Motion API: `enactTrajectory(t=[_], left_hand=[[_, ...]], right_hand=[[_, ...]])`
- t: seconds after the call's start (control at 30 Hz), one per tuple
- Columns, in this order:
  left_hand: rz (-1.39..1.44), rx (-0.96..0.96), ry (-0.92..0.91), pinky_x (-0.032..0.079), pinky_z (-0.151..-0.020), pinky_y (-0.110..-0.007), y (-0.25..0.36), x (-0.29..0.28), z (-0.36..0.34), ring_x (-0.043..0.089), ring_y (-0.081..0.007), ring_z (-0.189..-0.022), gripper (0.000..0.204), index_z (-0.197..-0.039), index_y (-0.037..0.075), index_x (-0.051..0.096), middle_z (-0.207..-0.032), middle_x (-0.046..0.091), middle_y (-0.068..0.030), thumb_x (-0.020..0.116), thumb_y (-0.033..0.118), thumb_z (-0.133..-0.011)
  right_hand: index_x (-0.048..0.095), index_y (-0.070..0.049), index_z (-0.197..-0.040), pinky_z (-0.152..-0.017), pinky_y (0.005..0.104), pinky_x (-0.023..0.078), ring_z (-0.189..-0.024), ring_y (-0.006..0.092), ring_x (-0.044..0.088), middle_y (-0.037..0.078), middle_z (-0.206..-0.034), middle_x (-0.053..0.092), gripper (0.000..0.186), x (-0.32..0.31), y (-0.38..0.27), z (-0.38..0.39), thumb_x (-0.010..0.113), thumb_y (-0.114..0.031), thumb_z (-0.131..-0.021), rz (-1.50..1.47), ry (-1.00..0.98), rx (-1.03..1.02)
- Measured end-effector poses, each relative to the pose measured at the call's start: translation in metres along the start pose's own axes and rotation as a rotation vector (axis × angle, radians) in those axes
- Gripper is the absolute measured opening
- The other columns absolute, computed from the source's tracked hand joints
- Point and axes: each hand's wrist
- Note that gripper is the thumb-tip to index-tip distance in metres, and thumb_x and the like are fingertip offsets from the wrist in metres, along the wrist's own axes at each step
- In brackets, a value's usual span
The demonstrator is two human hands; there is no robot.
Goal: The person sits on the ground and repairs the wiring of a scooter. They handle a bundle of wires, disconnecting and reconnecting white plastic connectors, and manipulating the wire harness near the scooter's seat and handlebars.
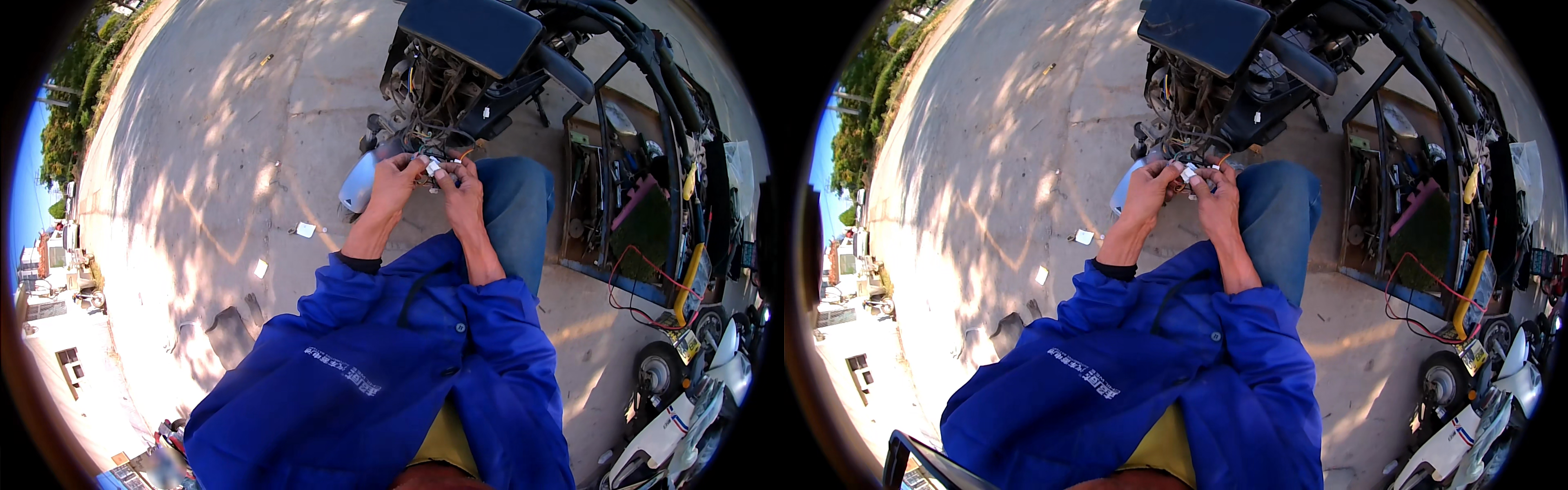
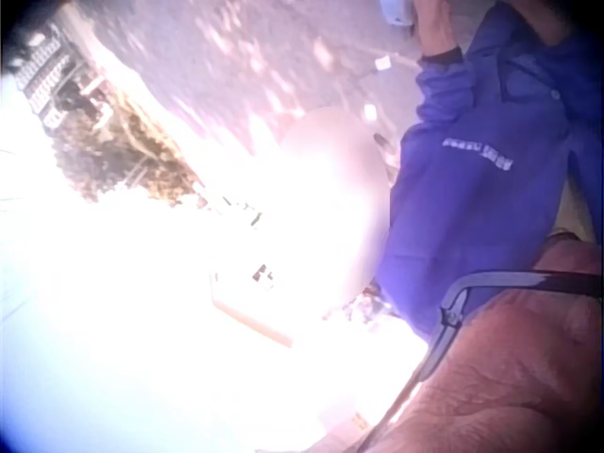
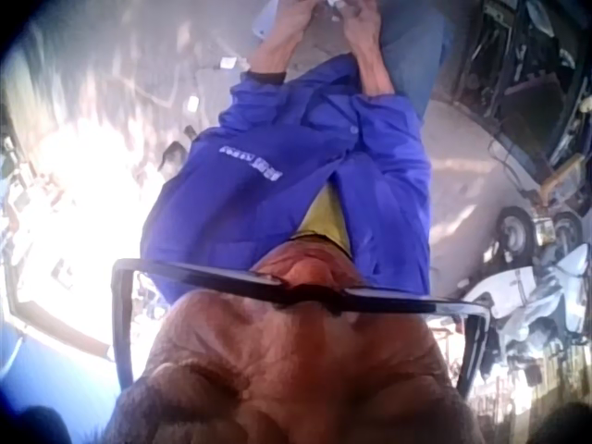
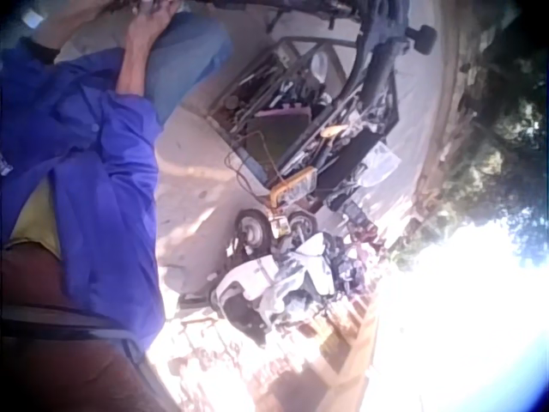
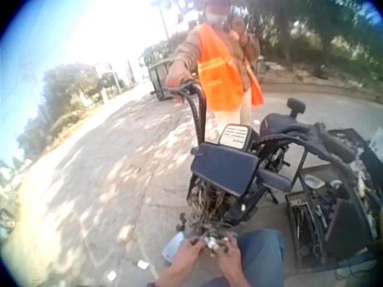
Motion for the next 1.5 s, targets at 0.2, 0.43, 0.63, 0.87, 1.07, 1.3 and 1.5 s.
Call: enactTrajectory(t=[0.2,0.43,0.63,0.87,1.07,1.3,1.5], left_hand=[[0.023,-0.001,-0.007,0.035,-0.055,-0.021,-0.003,-0.001,-0.003,0.049,-0.0041,-0.060,0.021,-0.089,0.005,0.072,-0.072,0.064,0.0027,0.069,0.025,-0.095],[0.037,-0.037,-0.027,0.037,-0.056,-0.021,-0.005,-0.004,-0.005,0.051,-0.0047,-0.061,0.020,-0.093,0.006,0.072,-0.076,0.064,0.0032,0.068,0.026,-0.096],[0.039,-0.038,0.036,0.038,-0.056,-0.021,0.001,0.001,-0.002,0.052,-0.0047,-0.062,0.019,-0.092,0.007,0.070,-0.076,0.064,0.0029,0.069,0.026,-0.097],[-0.025,0.051,0.062,0.037,-0.055,-0.022,-0.004,0.002,-0.004,0.051,-0.0036,-0.062,0.018,-0.093,0.006,0.069,-0.076,0.065,0.0027,0.068,0.023,-0.098],[-0.001,0.018,0.016,0.039,-0.058,-0.022,-0.003,0.000,-0.005,0.053,-0.0048,-0.065,0.018,-0.096,0.005,0.070,-0.079,0.066,0.0023,0.065,0.022,-0.099],[0.233,-0.048,-0.206,0.051,-0.077,-0.026,0.000,-0.016,0.002,0.065,-0.0118,-0.091,0.028,-0.122,0.000,0.065,-0.102,0.070,-0.0041,0.064,0.013,-0.098],[0.062,0.068,-0.237,0.053,-0.086,-0.029,0.004,-0.017,0.008,0.067,-0.0138,-0.096,0.038,-0.131,-0.002,0.060,-0.106,0.071,-0.0068,0.065,0.002,-0.094]], right_hand=[[0.075,0.000,-0.103,-0.107,0.0399,0.044,-0.132,0.0304,0.050,0.015,-0.144,0.053,0.020,0.000,0.008,-0.001,0.071,-0.015,-0.090,-0.019,0.008,0.010],[0.075,-0.001,-0.106,-0.105,0.0382,0.044,-0.131,0.0299,0.052,0.016,-0.144,0.053,0.023,-0.001,0.005,-0.001,0.071,-0.017,-0.090,-0.054,0.006,0.053],[0.076,0.000,-0.105,-0.105,0.0386,0.045,-0.131,0.0310,0.052,0.016,-0.142,0.055,0.023,-0.002,0.004,0.000,0.072,-0.016,-0.090,-0.013,0.006,0.037],[0.075,0.001,-0.101,-0.097,0.0364,0.052,-0.127,0.0300,0.053,0.017,-0.140,0.052,0.021,0.001,0.000,0.003,0.072,-0.016,-0.090,0.007,0.007,-0.028],[0.074,0.003,-0.102,-0.097,0.0353,0.052,-0.127,0.0283,0.054,0.016,-0.142,0.051,0.021,0.002,0.004,0.001,0.072,-0.014,-0.090,-0.032,-0.004,0.015],[0.075,0.003,-0.107,-0.104,0.0322,0.046,-0.128,0.0240,0.053,0.014,-0.145,0.051,0.021,0.000,0.022,-0.006,0.070,-0.011,-0.092,-0.308,0.028,0.157],[0.074,0.005,-0.109,-0.104,0.0323,0.046,-0.128,0.0214,0.053,0.013,-0.145,0.051,0.023,0.000,0.018,-0.003,0.068,-0.012,-0.095,-0.393,0.033,0.171]])
Point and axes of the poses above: each hand's wrist, its own z-axis away from the middle knuckle, its own x-axis out of the palm, y = z × x
